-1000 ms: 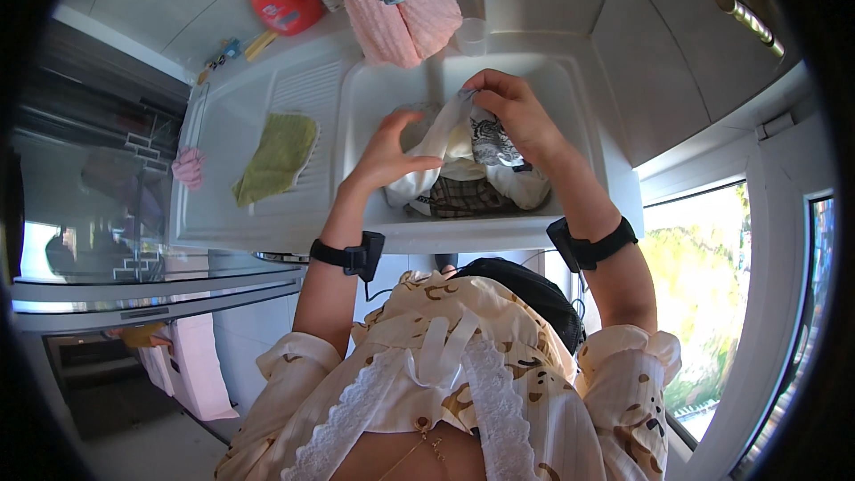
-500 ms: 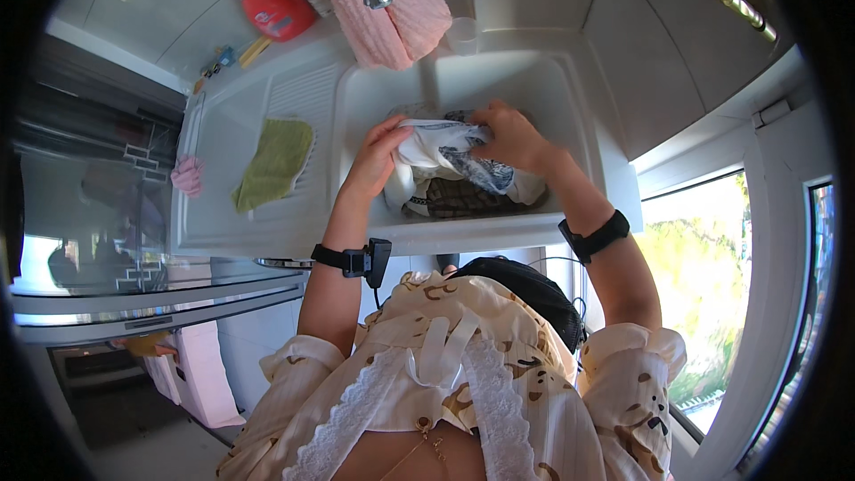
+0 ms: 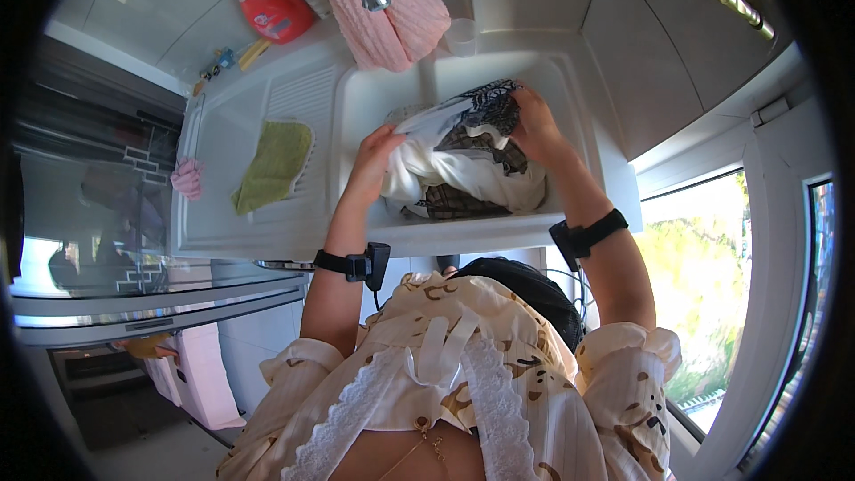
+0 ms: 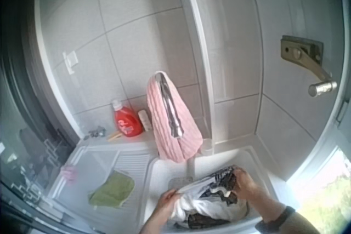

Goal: Washing clothes by hand in a sink.

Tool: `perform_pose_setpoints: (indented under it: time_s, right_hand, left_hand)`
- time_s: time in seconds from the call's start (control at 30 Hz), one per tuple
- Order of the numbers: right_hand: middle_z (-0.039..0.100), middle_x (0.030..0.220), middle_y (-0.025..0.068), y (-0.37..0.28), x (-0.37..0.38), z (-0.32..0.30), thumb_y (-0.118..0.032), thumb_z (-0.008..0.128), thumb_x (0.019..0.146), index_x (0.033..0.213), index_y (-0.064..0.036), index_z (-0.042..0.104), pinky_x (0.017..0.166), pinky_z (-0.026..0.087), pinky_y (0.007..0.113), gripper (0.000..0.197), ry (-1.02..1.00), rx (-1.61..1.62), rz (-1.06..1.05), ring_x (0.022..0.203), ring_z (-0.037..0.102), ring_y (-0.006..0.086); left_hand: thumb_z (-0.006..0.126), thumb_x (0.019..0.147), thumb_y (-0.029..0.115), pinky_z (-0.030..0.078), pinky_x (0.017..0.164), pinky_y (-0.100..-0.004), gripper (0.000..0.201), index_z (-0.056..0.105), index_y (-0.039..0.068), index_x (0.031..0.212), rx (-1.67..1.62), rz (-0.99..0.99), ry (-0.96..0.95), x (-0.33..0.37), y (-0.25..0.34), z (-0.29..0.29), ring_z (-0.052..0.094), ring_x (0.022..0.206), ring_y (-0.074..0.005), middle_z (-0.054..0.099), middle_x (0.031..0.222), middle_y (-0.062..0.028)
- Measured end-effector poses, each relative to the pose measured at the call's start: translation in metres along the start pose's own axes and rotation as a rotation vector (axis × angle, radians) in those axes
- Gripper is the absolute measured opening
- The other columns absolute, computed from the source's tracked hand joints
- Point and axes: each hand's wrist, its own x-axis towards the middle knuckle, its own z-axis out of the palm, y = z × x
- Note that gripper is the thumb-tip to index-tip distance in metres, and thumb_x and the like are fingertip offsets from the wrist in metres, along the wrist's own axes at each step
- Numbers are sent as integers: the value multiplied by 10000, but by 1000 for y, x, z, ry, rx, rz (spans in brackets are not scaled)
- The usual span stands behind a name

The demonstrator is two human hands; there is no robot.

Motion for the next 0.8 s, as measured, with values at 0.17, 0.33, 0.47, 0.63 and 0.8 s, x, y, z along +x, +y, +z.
perform_pose_setpoints:
  time_s: [0.17, 0.33, 0.47, 0.63, 0.8]
  right_hand:
    - [525, 820, 122, 7, -12, 47, -150, 296, 820, 948, -22, 493, 682, 445, 406, 268, 87, 133, 48, 738, 524, 248]
    - [509, 880, 111, 53, -20, 60, -103, 399, 715, 1029, -57, 496, 747, 417, 401, 331, 48, -450, -257, 771, 489, 268]
    - [421, 1118, 136, 94, -53, 90, -143, 447, 658, 1094, -104, 490, 886, 278, 472, 439, 68, -1252, -575, 1028, 369, 330]
    - [290, 1263, 156, 100, -48, 105, -239, 468, 694, 1136, -141, 478, 925, 134, 563, 453, -56, -1416, -631, 1198, 189, 384]
    - [266, 1288, 206, 116, 0, 60, -282, 446, 784, 1186, -159, 432, 906, 208, 570, 420, 354, -1350, -577, 1172, 246, 418]
  left_hand:
    - [567, 716, 421, 389, 670, -272, 451, 538, 6, 890, 474, 13, 315, -18, 1, 31, 467, 710, -174, 518, 806, -98]
    - [396, 688, 685, 403, 727, -316, 779, 445, 1, 1057, -684, -545, -391, -29, -3, 57, 489, 857, -260, 475, 1005, -190]
    - [281, 836, 526, 261, 962, -386, 645, 295, 13, 1226, -762, -49, -215, -19, -7, 47, 305, 1185, -250, 366, 1217, -165]
    - [287, 880, 397, 223, 987, -376, 500, 287, 61, 1251, -857, -24, -162, -35, -12, 50, 299, 1182, -229, 338, 1261, -97]
    - [297, 881, 402, 321, 919, -351, 448, 394, 81, 1178, -845, -299, -72, -43, 0, 67, 403, 1094, -212, 433, 1176, -78]
